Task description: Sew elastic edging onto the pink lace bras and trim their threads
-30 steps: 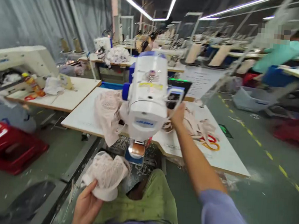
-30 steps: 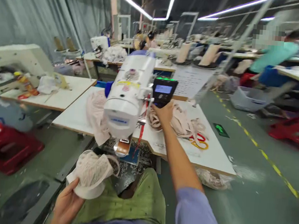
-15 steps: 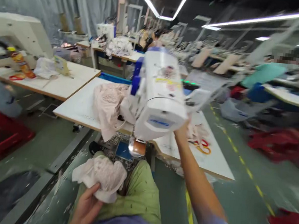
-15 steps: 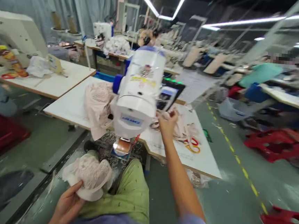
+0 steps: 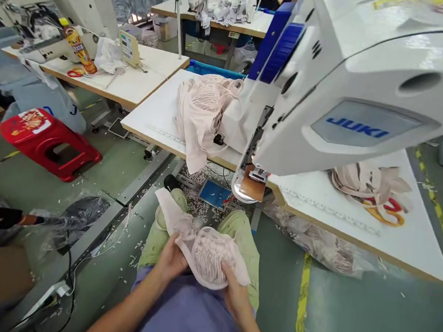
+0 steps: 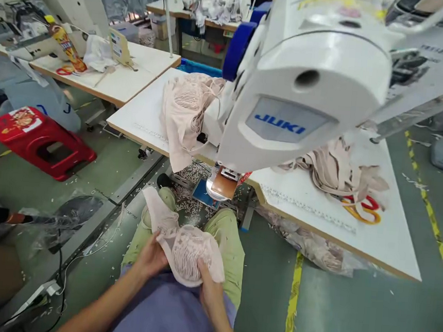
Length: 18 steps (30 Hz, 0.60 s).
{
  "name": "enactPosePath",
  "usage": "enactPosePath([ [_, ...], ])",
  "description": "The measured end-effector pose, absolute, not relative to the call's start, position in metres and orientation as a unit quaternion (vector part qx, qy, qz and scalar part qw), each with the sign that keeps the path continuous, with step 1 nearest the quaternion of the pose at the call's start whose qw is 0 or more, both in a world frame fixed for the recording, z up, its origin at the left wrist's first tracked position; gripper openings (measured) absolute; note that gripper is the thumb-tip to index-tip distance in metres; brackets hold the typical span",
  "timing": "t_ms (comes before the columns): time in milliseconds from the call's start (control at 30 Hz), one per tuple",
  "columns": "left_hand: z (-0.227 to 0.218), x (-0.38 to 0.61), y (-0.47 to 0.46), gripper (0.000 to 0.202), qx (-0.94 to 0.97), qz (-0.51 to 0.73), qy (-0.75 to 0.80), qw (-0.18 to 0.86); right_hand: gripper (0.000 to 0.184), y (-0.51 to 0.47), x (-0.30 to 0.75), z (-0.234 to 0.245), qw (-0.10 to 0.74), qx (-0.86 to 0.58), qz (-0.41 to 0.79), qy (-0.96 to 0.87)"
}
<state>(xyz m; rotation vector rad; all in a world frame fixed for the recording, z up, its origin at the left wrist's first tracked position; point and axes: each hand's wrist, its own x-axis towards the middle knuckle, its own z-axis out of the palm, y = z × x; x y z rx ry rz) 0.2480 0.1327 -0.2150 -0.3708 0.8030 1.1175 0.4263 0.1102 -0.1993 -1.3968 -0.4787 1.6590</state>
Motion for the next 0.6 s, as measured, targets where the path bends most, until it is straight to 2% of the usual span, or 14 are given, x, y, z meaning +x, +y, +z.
enactPosePath([
  [133, -0.222, 0.204, 0.189, 0.038, -0.139, 0.571, 0.429, 0.686, 0.067, 0.091, 0.478, -0.190, 0.388, -0.530, 0.729, -0.193],
  [200, -0.217, 0.181, 0.214, 0.032, -0.115, 0.597, 0.463, 0.645, 0.059, 0.093, 0.508, -0.191, 0.386, -0.530, 0.738, -0.163],
  [267, -0.206, 0.160, 0.233, 0.016, -0.088, 0.622, 0.495, 0.600, 0.048, 0.107, 0.535, -0.195, 0.424, -0.548, 0.711, -0.117],
  [300, -0.198, 0.151, 0.239, 0.015, -0.071, 0.634, 0.508, 0.578, 0.043, 0.118, 0.546, -0.198, 0.456, -0.557, 0.689, -0.091],
  [433, -0.153, 0.143, 0.237, 0.029, 0.008, 0.662, 0.540, 0.520, 0.015, 0.158, 0.574, -0.211, 0.574, -0.570, 0.586, -0.043],
  [533, -0.120, 0.144, 0.204, 0.042, 0.093, 0.661, 0.592, 0.452, 0.017, 0.162, 0.588, -0.215, 0.612, -0.579, 0.538, -0.047],
  [600, -0.106, 0.132, 0.177, 0.048, 0.227, 0.615, 0.711, 0.254, 0.025, 0.154, 0.600, -0.213, 0.633, -0.585, 0.504, -0.045],
])
